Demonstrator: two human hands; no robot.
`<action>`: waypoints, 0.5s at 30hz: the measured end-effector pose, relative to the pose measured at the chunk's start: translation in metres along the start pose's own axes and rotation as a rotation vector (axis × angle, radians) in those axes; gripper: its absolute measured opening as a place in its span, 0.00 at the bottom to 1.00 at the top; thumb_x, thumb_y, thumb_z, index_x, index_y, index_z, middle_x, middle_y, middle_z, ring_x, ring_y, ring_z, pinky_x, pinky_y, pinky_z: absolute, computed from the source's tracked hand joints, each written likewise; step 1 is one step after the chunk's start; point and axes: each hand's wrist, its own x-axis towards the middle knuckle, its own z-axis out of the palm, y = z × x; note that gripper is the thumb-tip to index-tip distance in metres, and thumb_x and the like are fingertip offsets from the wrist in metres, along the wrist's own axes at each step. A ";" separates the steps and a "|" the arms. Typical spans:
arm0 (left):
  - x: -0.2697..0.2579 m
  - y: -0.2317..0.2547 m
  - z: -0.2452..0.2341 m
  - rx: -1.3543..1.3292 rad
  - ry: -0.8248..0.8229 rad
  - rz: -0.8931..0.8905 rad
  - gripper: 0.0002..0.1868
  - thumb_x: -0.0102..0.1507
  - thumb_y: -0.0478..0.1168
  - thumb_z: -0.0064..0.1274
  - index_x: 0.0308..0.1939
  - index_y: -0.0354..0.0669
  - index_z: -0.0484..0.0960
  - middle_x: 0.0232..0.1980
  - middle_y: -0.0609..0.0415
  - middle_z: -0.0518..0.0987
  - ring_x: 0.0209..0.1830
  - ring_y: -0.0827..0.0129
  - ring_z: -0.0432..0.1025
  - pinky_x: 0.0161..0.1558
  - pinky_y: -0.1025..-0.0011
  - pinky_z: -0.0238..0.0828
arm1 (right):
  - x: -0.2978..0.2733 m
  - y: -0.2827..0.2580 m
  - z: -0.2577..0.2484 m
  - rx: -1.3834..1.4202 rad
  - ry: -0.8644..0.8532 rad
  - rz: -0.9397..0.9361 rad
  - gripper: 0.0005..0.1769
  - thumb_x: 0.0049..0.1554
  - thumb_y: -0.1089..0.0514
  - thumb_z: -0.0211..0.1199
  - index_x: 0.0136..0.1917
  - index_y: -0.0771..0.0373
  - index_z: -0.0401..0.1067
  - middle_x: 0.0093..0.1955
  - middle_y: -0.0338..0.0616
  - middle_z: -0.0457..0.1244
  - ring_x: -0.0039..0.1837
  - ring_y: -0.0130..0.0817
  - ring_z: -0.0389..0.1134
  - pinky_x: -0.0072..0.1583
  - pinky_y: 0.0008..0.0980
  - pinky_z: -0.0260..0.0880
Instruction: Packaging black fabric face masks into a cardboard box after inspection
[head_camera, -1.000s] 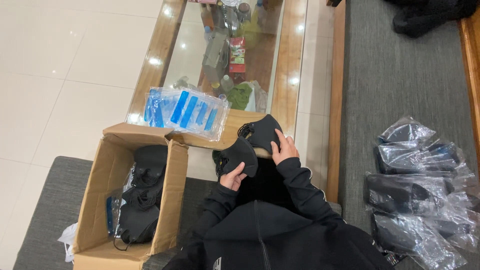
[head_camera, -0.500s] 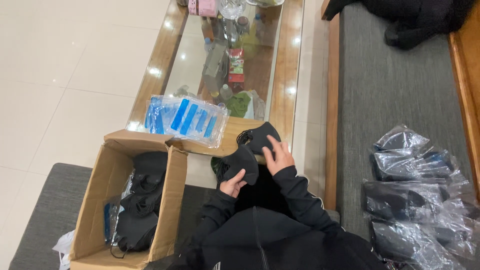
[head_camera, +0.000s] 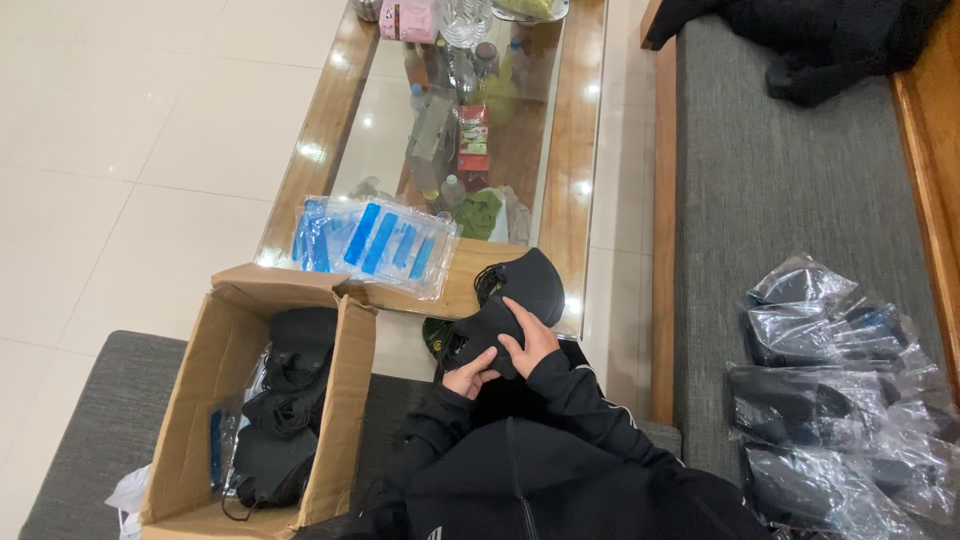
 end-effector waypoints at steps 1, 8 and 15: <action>-0.005 0.001 0.007 -0.001 0.000 0.001 0.26 0.63 0.54 0.66 0.53 0.34 0.84 0.46 0.40 0.86 0.42 0.45 0.82 0.42 0.47 0.83 | 0.000 -0.001 -0.001 -0.001 0.000 -0.001 0.39 0.61 0.49 0.62 0.82 0.40 0.53 0.67 0.53 0.63 0.67 0.59 0.66 0.67 0.55 0.67; -0.009 0.001 0.027 0.087 0.093 0.050 0.25 0.57 0.51 0.73 0.46 0.36 0.85 0.38 0.40 0.85 0.34 0.50 0.83 0.37 0.52 0.84 | 0.008 -0.003 -0.004 -0.016 0.050 -0.093 0.32 0.64 0.48 0.58 0.80 0.41 0.58 0.61 0.44 0.60 0.63 0.51 0.66 0.63 0.47 0.69; -0.025 -0.004 0.042 0.007 0.238 0.162 0.19 0.53 0.38 0.77 0.43 0.40 0.83 0.31 0.35 0.84 0.28 0.50 0.83 0.28 0.52 0.82 | 0.018 0.018 0.011 -0.181 0.267 -0.372 0.16 0.60 0.51 0.63 0.62 0.42 0.76 0.58 0.40 0.57 0.55 0.44 0.62 0.59 0.41 0.67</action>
